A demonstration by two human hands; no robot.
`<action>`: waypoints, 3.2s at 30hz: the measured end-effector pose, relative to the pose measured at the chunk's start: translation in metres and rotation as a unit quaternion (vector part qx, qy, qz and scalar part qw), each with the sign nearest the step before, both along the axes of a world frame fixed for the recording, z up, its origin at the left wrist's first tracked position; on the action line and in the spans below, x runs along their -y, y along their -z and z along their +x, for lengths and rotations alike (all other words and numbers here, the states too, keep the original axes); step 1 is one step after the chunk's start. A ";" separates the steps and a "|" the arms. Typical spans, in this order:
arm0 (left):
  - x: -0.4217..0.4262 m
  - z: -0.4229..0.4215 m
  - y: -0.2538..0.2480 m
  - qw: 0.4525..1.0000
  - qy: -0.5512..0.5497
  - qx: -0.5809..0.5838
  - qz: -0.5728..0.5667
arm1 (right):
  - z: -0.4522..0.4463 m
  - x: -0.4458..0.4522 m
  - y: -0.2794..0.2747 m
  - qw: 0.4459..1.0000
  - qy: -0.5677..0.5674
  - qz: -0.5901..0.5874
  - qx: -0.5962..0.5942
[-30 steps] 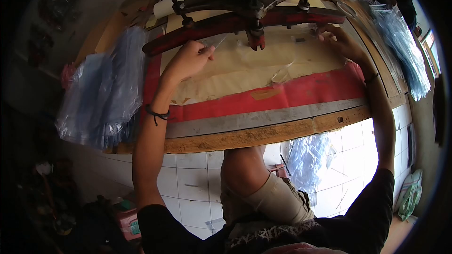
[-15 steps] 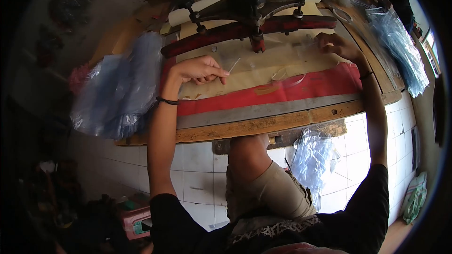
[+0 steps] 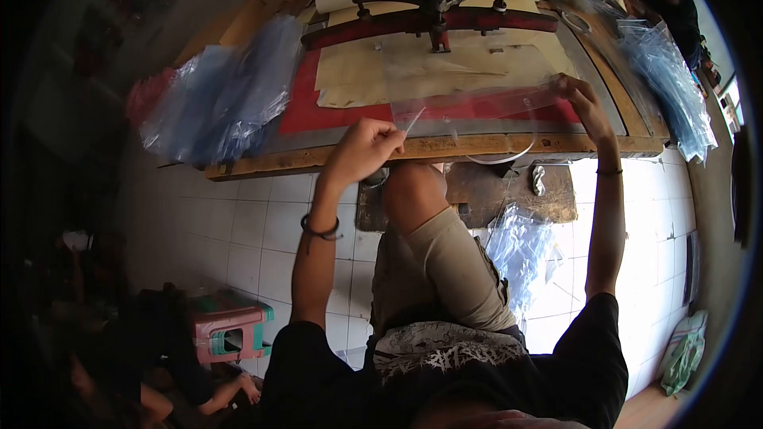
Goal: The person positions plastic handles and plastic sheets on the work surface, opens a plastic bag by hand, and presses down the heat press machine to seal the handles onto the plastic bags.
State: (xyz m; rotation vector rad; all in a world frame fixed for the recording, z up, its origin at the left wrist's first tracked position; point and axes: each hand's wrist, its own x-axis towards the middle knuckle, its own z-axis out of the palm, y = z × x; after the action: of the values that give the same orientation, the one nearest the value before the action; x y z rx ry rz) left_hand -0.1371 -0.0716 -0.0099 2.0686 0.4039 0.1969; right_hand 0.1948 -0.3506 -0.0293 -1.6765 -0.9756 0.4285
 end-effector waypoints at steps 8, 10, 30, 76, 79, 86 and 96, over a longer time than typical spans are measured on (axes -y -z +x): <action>0.073 -0.040 0.028 0.914 -0.197 0.282 -0.216 | -0.083 0.028 0.022 0.956 -0.040 0.261 -0.123; 0.091 -0.049 0.032 0.862 -0.186 0.368 -0.293 | -0.145 0.033 0.014 0.948 0.011 0.290 -0.134; 0.169 -0.133 -0.031 0.916 0.045 0.348 -0.195 | -0.274 0.069 -0.082 0.961 -0.039 0.218 0.163; 0.000 -0.016 -0.050 0.953 -0.012 0.156 0.259 | -0.129 -0.114 -0.075 0.854 -0.408 -0.142 0.290; -0.023 0.049 -0.051 0.943 0.030 0.044 0.328 | -0.111 -0.141 -0.076 0.836 -0.424 -0.206 0.281; -0.061 0.127 0.007 0.844 0.059 0.000 0.533 | -0.064 -0.166 -0.019 0.862 -0.370 0.000 0.347; -0.070 0.142 -0.001 0.889 0.069 -0.088 0.444 | -0.060 -0.177 -0.024 0.852 -0.380 -0.019 0.359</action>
State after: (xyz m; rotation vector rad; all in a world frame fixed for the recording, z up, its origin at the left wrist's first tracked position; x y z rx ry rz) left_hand 0.0046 -0.0011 -0.0086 3.0288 0.2930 0.1138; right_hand 0.1347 -0.1739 -0.0049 -1.4304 -2.2271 0.3180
